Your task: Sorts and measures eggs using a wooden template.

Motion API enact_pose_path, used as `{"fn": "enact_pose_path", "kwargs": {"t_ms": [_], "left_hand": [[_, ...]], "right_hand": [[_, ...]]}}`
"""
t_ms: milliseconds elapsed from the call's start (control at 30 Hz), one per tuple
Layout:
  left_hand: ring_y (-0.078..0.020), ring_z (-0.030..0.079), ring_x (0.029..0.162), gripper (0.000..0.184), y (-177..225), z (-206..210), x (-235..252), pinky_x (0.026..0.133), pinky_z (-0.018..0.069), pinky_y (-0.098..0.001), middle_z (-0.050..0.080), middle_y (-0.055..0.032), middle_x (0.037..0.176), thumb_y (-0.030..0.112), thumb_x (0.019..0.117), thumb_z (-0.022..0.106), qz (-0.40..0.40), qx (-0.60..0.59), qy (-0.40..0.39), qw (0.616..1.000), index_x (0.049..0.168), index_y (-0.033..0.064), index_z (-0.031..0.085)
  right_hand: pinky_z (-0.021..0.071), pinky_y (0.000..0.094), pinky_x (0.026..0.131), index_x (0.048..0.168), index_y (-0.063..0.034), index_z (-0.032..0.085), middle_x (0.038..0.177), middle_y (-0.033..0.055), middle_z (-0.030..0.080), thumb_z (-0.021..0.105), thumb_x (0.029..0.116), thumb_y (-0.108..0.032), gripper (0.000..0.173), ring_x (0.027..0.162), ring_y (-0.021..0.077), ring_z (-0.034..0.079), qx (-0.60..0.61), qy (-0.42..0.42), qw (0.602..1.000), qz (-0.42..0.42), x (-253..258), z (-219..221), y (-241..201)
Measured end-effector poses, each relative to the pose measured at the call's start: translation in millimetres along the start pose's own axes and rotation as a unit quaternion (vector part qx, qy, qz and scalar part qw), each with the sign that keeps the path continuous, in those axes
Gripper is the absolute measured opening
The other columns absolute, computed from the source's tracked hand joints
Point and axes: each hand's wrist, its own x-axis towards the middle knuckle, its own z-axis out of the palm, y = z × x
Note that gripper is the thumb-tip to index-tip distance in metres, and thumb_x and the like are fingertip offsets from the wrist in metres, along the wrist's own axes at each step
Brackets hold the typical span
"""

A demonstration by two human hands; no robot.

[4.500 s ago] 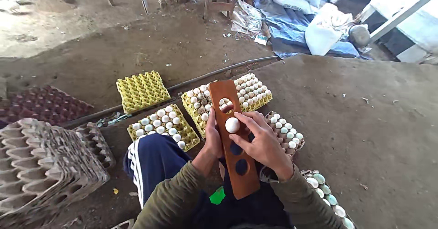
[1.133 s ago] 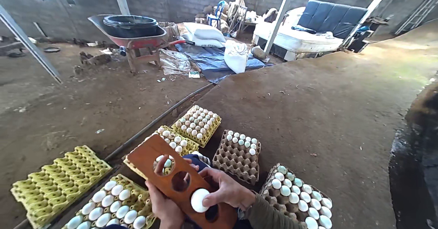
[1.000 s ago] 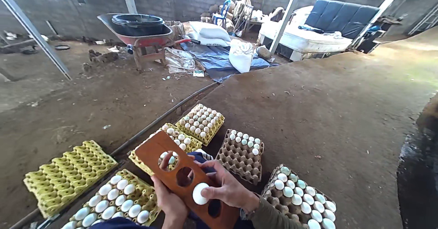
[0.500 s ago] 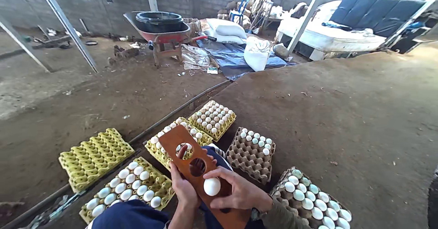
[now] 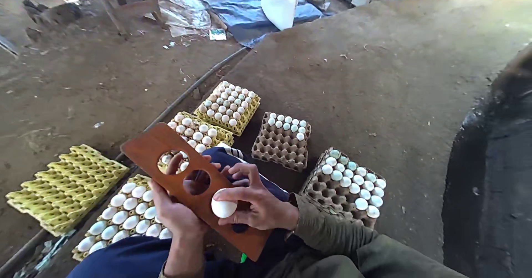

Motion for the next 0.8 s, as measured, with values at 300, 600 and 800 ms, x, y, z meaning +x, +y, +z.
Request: {"fn": "enact_pose_path", "kwargs": {"t_ms": [300,600,800], "left_hand": [[-0.0330,0.073,0.102,0.081,0,-1,0,0.085,0.0614,-0.0536,0.074,-0.0110,0.112,0.053,0.1002,-0.015,-0.032,0.015,-0.001,0.999,0.141,0.0176,0.045],[-0.0365,0.072,0.098,0.086,16,-16,-3,0.080,0.0619,-0.0528,0.069,-0.0186,0.117,0.061,0.0991,-0.013,-0.064,-0.067,0.043,0.995,0.142,0.0136,0.044],[-0.0215,0.070,0.098,0.048,37,-66,0,0.087,0.0598,-0.0333,0.068,-0.0124,0.112,0.036,0.1086,0.031,-0.020,-0.044,0.018,0.999,0.125,-0.0003,0.056]], "right_hand": [[0.0599,0.0299,0.082,0.135,-0.0197,0.057,0.119,-0.0017,0.067,0.066,0.0980,-0.020,0.038,0.096,0.0075,0.067,0.189,0.196,0.962,0.022,7,-58,3],[0.0586,0.0326,0.068,0.128,0.0007,0.051,0.092,0.0128,0.064,0.049,0.1071,-0.020,0.030,0.071,0.0180,0.065,0.262,0.392,0.721,0.507,-60,-131,186],[0.0579,0.0330,0.067,0.131,-0.0009,0.048,0.095,0.0145,0.062,0.042,0.1094,-0.022,0.031,0.070,0.0198,0.064,0.238,0.430,0.682,0.541,-98,-154,211]]}}
